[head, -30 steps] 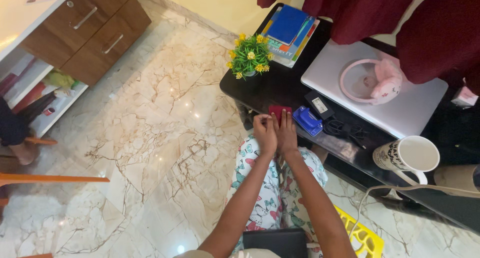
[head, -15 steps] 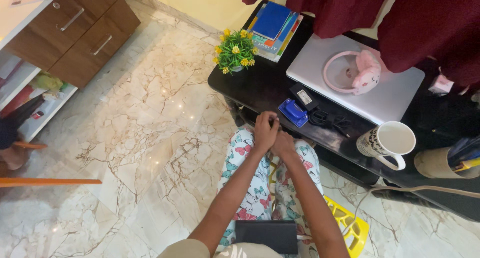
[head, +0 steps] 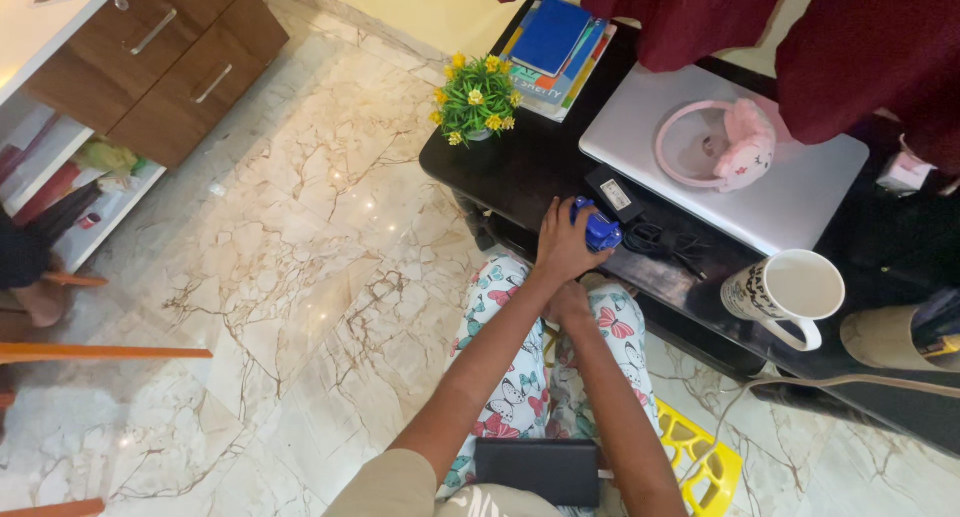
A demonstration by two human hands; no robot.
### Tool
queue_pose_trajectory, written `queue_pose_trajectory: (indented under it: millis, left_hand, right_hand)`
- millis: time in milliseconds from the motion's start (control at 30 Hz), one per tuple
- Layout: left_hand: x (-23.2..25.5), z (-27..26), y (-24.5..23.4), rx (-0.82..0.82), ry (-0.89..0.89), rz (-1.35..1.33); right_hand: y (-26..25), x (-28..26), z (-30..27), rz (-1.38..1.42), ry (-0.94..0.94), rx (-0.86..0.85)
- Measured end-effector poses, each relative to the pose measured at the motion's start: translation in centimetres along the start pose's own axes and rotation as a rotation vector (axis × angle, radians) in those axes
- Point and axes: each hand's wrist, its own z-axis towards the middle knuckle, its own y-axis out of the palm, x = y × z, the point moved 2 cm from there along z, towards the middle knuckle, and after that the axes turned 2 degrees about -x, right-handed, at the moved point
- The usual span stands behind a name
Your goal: The person wipes a small black table with a red cloth, moving a potted plant and a blue stapler aside to clean underneath. They then wipe a pink plush headband and return the items to the table.
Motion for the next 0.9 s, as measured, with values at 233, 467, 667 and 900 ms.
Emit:
queue_pose_trajectory:
  millis: [233,467,667,900]
  left_hand:
    - [-3.5,1.6,-1.2,0.029,-0.297,0.065]
    - [-11.6,4.9,-6.8,0.062,-0.36,0.114]
    - [-16.2,6.7,-8.2,0.05,-0.452,0.153]
    - [-20.5,6.9,-9.5,0.089,-0.506,0.158]
  right_hand:
    - [0.2,0.5,0.7,0.087,0.096,-0.018]
    - [-1.8,-0.3,0.0,0.122,0.099,0.016]
    - [-1.5,-0.1,0.5,0.125,0.096,-0.016]
    - [-0.9,0.8,1.0,0.092,0.086,-0.001]
